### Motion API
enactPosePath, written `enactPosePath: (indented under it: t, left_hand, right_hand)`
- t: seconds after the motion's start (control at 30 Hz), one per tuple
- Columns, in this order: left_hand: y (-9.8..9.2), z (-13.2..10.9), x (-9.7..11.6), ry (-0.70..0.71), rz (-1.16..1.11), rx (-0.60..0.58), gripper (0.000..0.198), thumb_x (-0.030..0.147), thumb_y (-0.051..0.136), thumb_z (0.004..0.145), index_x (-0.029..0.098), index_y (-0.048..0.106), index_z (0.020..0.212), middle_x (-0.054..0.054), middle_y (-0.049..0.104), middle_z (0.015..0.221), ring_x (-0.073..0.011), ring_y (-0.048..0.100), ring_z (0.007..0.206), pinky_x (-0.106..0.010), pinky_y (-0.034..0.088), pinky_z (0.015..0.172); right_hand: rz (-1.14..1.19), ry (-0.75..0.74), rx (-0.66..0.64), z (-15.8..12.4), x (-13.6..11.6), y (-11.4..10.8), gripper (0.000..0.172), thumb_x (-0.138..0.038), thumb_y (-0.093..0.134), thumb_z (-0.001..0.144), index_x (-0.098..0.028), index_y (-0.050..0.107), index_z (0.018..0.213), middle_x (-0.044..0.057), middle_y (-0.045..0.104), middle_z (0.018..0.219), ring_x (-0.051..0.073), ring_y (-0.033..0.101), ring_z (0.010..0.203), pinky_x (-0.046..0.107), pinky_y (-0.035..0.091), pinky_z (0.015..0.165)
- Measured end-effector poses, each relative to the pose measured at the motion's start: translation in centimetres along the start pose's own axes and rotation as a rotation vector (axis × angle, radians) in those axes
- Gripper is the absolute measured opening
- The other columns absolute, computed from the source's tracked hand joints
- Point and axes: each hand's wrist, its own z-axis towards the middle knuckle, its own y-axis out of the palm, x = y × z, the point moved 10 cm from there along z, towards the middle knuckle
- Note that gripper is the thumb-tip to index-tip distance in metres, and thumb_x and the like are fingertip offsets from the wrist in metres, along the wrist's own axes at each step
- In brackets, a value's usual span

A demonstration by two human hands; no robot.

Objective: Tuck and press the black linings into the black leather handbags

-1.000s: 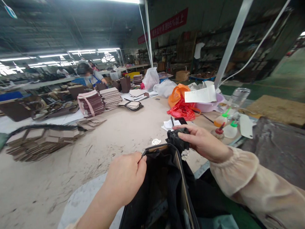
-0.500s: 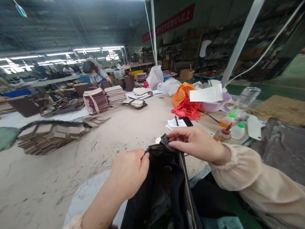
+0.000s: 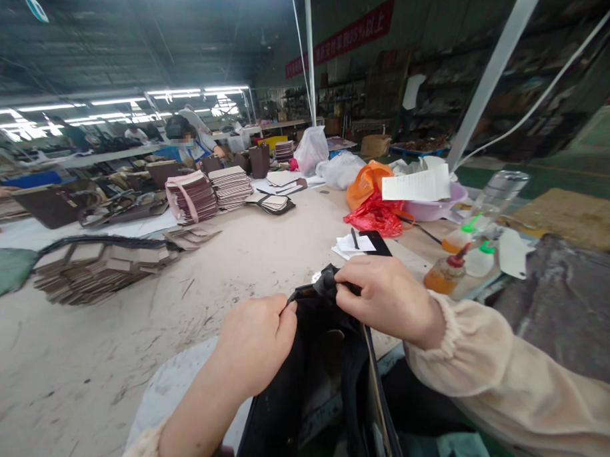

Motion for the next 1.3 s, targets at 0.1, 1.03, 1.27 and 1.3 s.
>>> enactPosePath:
  t: [0.1,1.03,1.27,1.3]
  left_hand:
    - [0.1,0.0,0.0,-0.009,-0.001,-0.019,0.041,0.035,0.027,0.092,0.019,0.058,0.071,-0.004,0.065,0.067,-0.0161,0.057,0.061,-0.028,0.028,0.056]
    - [0.4,0.1,0.5,-0.004,-0.029,-0.02,0.04,0.036,0.028,0.091,0.019,0.057,0.07,-0.004,0.062,0.063,-0.0153,0.053,0.057,-0.028,0.025,0.054]
    - [0.4,-0.1,0.5,-0.005,-0.018,-0.009,0.04,0.037,0.028,0.091,0.019,0.058,0.07,-0.004,0.062,0.063,-0.0161,0.054,0.058,-0.029,0.025,0.055]
    - [0.4,-0.1,0.5,-0.002,-0.016,-0.005,0.04,0.037,0.028,0.091,0.02,0.058,0.07,-0.003,0.062,0.063,-0.0163,0.054,0.058,-0.029,0.025,0.055]
  right_hand:
    - [0.013,0.018,0.039,-0.2,0.4,-0.2,0.017,-0.014,0.05,0.072,-0.016,0.066,0.066,0.003,0.062,0.066,0.013,0.056,0.064,0.024,0.038,0.061]
    - [-0.254,0.121,0.056,-0.6,0.6,-0.4,0.02,-0.02,0.048,0.074,-0.018,0.055,0.055,0.002,0.061,0.062,0.013,0.055,0.061,0.028,0.029,0.056]
    - [-0.092,0.085,0.16,-1.5,0.8,-0.7,0.018,-0.016,0.05,0.074,-0.018,0.061,0.06,0.0,0.063,0.064,0.012,0.058,0.062,0.025,0.034,0.058]
    - [-0.072,0.081,0.188,-1.7,0.8,-0.9,0.018,-0.016,0.05,0.074,-0.018,0.062,0.061,0.0,0.063,0.064,0.012,0.058,0.062,0.024,0.035,0.059]
